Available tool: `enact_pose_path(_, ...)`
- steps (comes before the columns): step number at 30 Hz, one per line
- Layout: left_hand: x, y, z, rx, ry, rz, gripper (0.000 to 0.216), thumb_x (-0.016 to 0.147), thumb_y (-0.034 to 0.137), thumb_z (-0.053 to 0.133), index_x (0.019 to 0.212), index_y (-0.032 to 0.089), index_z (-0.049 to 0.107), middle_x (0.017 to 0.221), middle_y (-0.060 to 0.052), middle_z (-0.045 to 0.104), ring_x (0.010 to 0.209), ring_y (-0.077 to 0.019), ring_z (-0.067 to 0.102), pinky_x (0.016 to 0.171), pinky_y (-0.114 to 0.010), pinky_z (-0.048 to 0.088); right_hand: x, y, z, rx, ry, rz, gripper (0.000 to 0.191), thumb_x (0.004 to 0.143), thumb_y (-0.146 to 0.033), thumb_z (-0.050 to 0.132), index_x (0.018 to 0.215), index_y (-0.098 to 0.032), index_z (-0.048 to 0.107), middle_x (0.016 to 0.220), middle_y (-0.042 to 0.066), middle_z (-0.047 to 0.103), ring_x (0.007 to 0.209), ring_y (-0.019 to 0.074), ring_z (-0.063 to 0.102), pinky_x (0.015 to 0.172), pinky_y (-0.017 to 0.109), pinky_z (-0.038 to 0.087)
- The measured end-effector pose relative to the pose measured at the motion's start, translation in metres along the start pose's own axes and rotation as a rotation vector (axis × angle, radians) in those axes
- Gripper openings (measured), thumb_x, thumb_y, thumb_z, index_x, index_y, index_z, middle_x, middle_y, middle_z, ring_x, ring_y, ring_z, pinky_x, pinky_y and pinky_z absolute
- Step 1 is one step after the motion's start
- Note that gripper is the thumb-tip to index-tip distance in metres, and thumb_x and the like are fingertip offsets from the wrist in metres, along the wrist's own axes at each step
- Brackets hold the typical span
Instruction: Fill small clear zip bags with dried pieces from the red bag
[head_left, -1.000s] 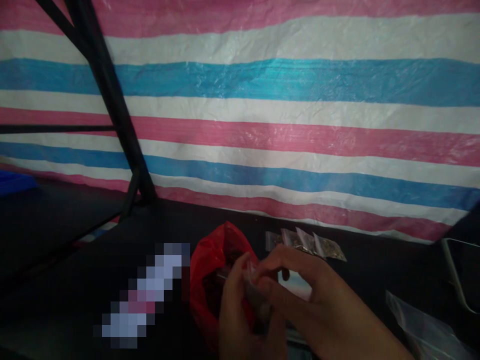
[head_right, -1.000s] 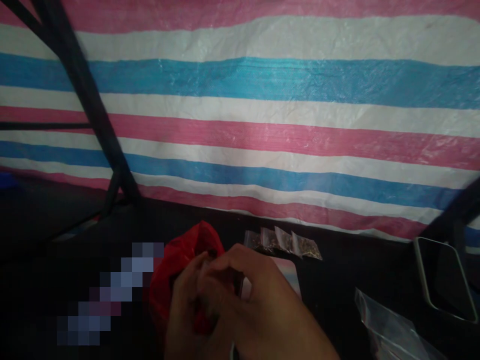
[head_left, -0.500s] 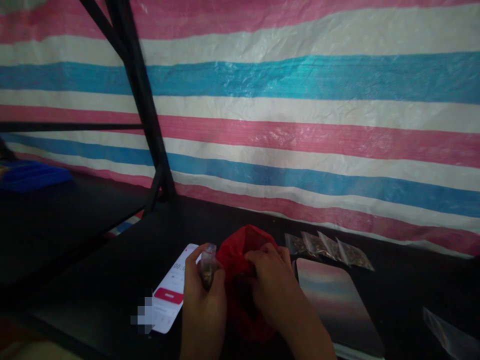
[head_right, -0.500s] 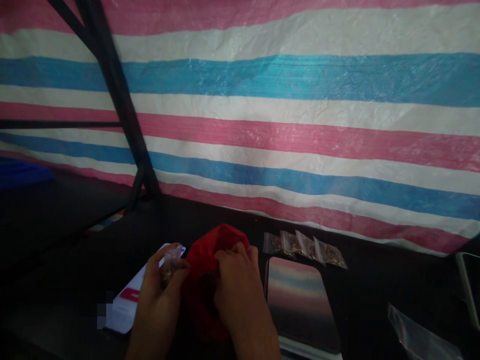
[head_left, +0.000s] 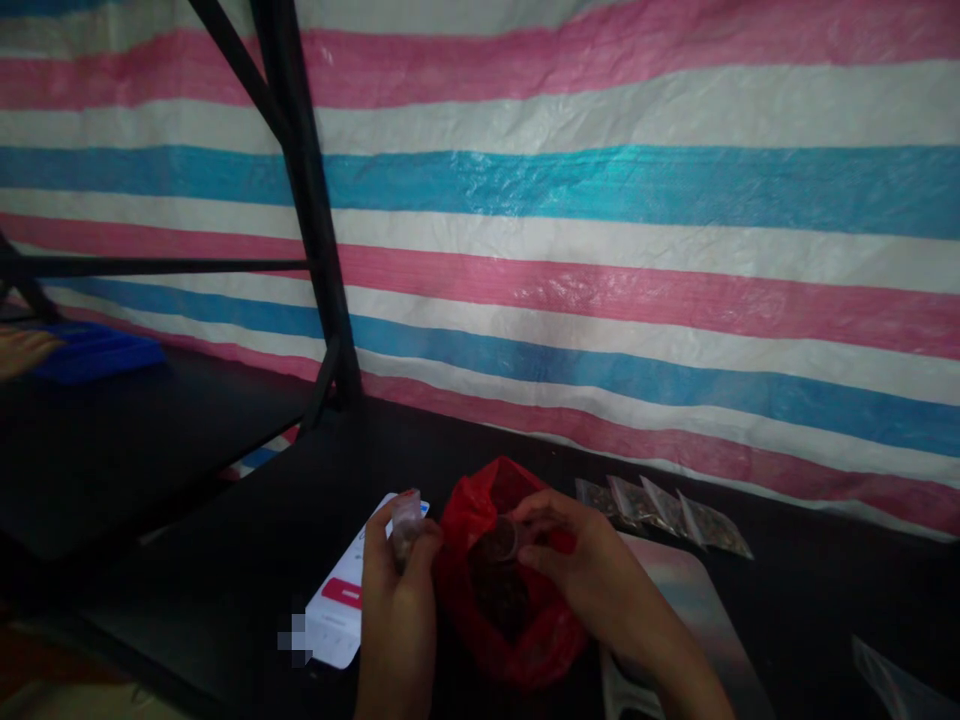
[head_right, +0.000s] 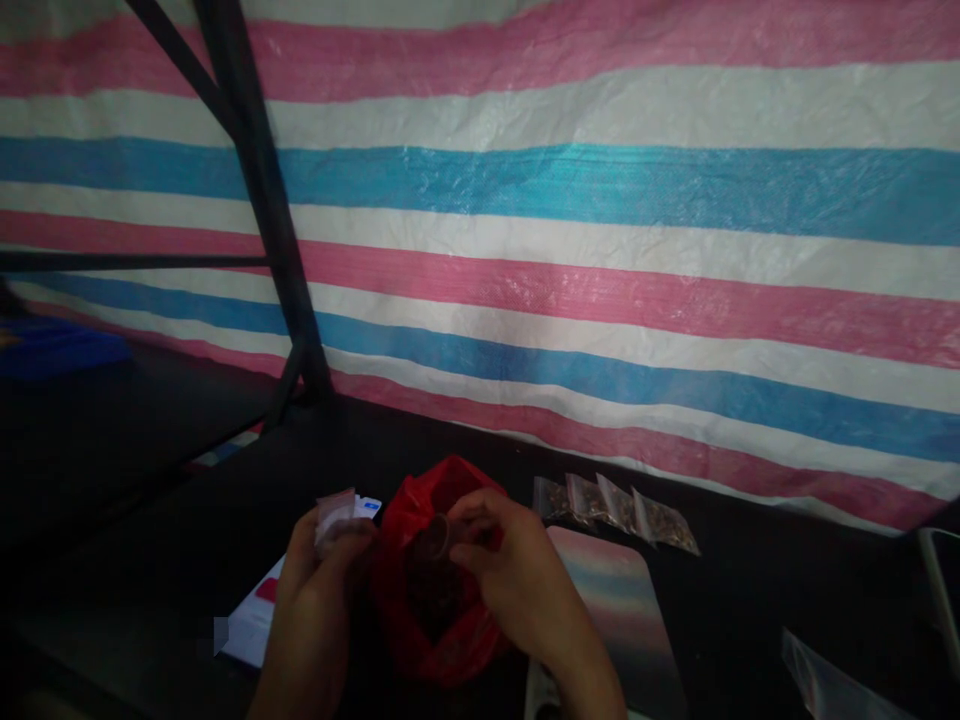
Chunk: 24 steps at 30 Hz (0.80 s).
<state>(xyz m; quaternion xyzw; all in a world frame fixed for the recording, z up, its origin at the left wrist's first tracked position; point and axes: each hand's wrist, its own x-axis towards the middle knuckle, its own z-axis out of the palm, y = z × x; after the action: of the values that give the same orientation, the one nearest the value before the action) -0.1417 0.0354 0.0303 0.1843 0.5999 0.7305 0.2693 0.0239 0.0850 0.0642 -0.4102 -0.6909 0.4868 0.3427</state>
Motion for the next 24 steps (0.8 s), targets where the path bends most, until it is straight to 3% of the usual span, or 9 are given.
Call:
enact_pose_path(4, -0.009, 0.002, 0.001, 0.224, -0.07, 0.177, 0.062, 0.067, 0.047, 0.071, 0.124, 0.023, 0.063, 0.11, -0.007, 0.07, 0.1, -0.0308, 0.068, 0.092, -0.049, 0.055, -0.01, -0.012, -0.015, 0.037, 0.107, -0.063, 0.022, 0.077, -0.019, 0.069, 0.097, -0.025, 0.075, 0.099, 0.001, 0.079, 0.097, 0.0221, 0.073, 0.089, 0.032, 0.054)
enact_pose_path(8, -0.017, -0.006, 0.003, 0.403, -0.273, 0.398, 0.031, 0.085, 0.047, 0.064, 0.105, 0.025, 0.072, 0.103, -0.01, 0.075, 0.101, -0.0352, 0.068, 0.092, -0.055, 0.052, -0.019, -0.035, -0.016, 0.067, 0.188, -0.115, 0.02, 0.078, -0.025, 0.071, 0.098, -0.026, 0.075, 0.097, 0.001, 0.081, 0.094, 0.0226, 0.075, 0.087, 0.033, 0.058)
enact_pose_path(11, -0.022, -0.012, 0.006, 0.498, -0.322, 0.509, 0.023, 0.089, 0.04, 0.06, 0.101, 0.025, 0.073, 0.096, -0.01, 0.076, 0.095, -0.035, 0.068, 0.086, -0.055, 0.051, -0.023, -0.045, -0.01, -0.029, 0.166, -0.144, 0.023, 0.08, -0.016, 0.064, 0.095, -0.028, 0.076, 0.095, -0.001, 0.081, 0.094, 0.0209, 0.076, 0.087, 0.031, 0.058)
enact_pose_path(14, -0.025, -0.014, 0.009, 0.508, -0.297, 0.59, 0.022, 0.084, 0.032, 0.062, 0.103, 0.023, 0.071, 0.096, -0.01, 0.076, 0.091, -0.0342, 0.068, 0.081, -0.053, 0.051, -0.025, -0.04, -0.004, -0.209, 0.175, -0.29, 0.032, 0.08, -0.004, 0.059, 0.089, -0.029, 0.078, 0.102, -0.002, 0.082, 0.101, 0.0194, 0.075, 0.095, 0.032, 0.054)
enact_pose_path(17, -0.028, -0.014, 0.012, 0.525, -0.282, 0.602, 0.021, 0.083, 0.029, 0.062, 0.102, 0.023, 0.069, 0.094, -0.009, 0.075, 0.09, -0.0337, 0.069, 0.082, -0.053, 0.052, -0.026, -0.032, -0.001, -0.374, 0.162, -0.452, 0.039, 0.089, 0.0, 0.054, 0.09, -0.03, 0.078, 0.111, -0.003, 0.082, 0.109, 0.0186, 0.073, 0.1, 0.033, 0.051)
enact_pose_path(24, -0.035, -0.009, 0.021, 0.532, -0.338, 0.561, 0.02, 0.083, 0.029, 0.063, 0.102, 0.025, 0.069, 0.097, -0.008, 0.077, 0.092, -0.0323, 0.072, 0.082, -0.048, 0.054, -0.035, -0.033, -0.005, -0.439, 0.177, -0.561, 0.041, 0.099, -0.002, 0.049, 0.1, -0.031, 0.078, 0.115, -0.003, 0.081, 0.109, 0.0155, 0.075, 0.097, 0.028, 0.055)
